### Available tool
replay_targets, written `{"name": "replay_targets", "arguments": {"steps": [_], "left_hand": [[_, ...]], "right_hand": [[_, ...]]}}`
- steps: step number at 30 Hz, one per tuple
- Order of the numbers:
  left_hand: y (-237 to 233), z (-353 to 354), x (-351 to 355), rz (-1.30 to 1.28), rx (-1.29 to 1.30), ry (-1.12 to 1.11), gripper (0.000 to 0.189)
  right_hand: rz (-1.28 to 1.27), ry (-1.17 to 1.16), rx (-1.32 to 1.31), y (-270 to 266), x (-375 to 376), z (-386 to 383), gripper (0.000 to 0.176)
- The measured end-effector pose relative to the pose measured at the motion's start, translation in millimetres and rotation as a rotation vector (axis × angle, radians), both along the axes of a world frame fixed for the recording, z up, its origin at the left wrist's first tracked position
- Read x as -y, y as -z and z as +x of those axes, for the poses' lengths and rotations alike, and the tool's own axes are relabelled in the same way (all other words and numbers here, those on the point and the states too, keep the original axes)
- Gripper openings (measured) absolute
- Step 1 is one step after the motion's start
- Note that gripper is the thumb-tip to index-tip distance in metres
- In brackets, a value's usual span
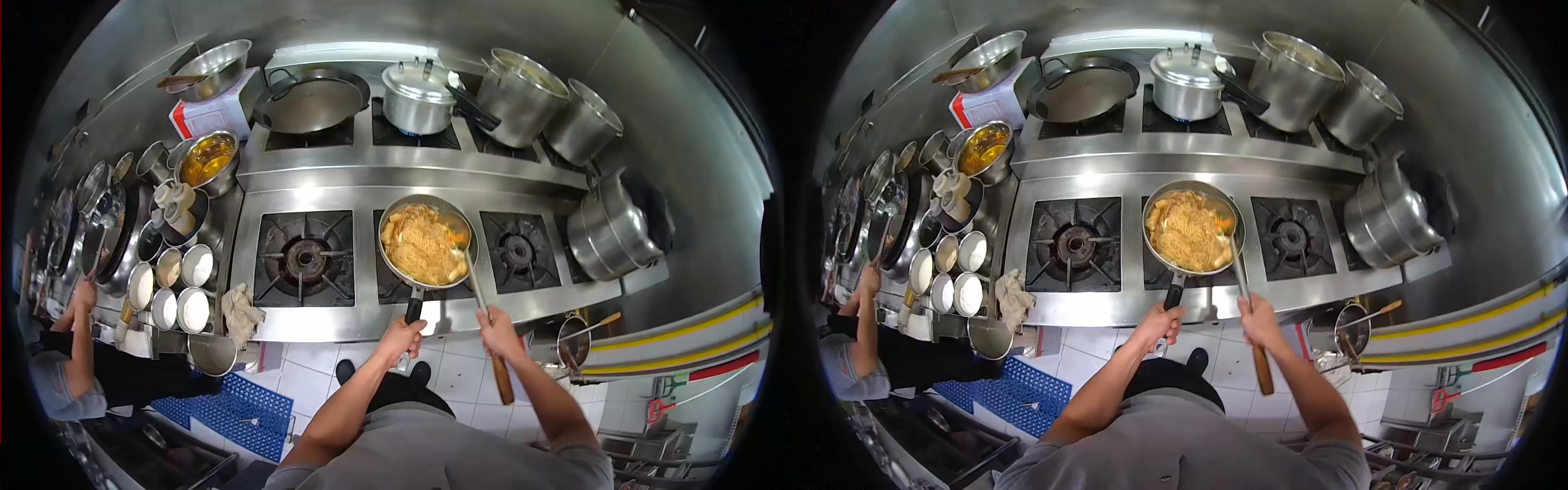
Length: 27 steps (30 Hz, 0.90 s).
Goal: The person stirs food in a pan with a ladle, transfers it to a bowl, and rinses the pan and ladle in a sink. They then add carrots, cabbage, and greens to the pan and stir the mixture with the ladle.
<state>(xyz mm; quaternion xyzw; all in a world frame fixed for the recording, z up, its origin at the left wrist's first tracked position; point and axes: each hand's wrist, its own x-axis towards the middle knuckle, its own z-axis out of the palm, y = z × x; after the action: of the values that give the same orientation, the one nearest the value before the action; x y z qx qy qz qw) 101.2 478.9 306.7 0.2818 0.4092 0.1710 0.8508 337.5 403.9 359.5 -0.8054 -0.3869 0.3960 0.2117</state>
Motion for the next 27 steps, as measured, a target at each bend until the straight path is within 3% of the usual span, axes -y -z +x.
{"name": "replay_targets", "arguments": {"steps": [3, 6, 10, 14, 17, 20, 21, 24, 27], "left_hand": [[-16.6, -17.1, -5.3, 0.107, -0.04, 0.072, 0.018], [-15.7, -28.5, -10.7, 0.173, -0.07, 0.116, 0.02], [2.9, -24.4, -32.7, 0.248, -0.089, 0.129, 0.024], [-4.6, -20.8, -5.4, 0.133, -0.083, 0.094, 0.02], [8.0, -22.1, -9.8, 0.085, -0.055, 0.071, 0.021], [11.5, -22.2, -6.9, 0.015, -0.015, 0.049, 0.025], [13.2, -22.5, -5.5, 0.0, 0.009, 0.027, 0.028], [12.5, -24.1, -10.7, -0.381, 0.3, -0.109, 0.028], [0.5, -14.8, -8.8, -0.092, 0.044, 0.005, 0.028]], "right_hand": [[-0.044, 0.372, -1.115, -4.7, -4.1, -27.8, 0.039], [-0.031, 0.399, -1.298, -5.8, -12.1, -33.8, 0.037], [0.092, 0.188, -0.511, -49.1, 2.6, -67.9, 0.028], [0.065, 0.099, -0.26, -73.5, 12.5, -56.8, 0.023], [0.306, -0.17, 0.261, -48.5, 1.4, -29.5, 0.024], [0.312, -0.238, 0.618, 5.6, -27.9, -6.3, 0.028], [0.309, -0.292, 0.618, 13.9, -20.5, -2.9, 0.029], [0.283, -0.444, 0.573, 9.6, 1.3, -1.5, 0.035], [0.296, -0.433, 0.594, -7.2, 9.3, 13.6, 0.032]]}}
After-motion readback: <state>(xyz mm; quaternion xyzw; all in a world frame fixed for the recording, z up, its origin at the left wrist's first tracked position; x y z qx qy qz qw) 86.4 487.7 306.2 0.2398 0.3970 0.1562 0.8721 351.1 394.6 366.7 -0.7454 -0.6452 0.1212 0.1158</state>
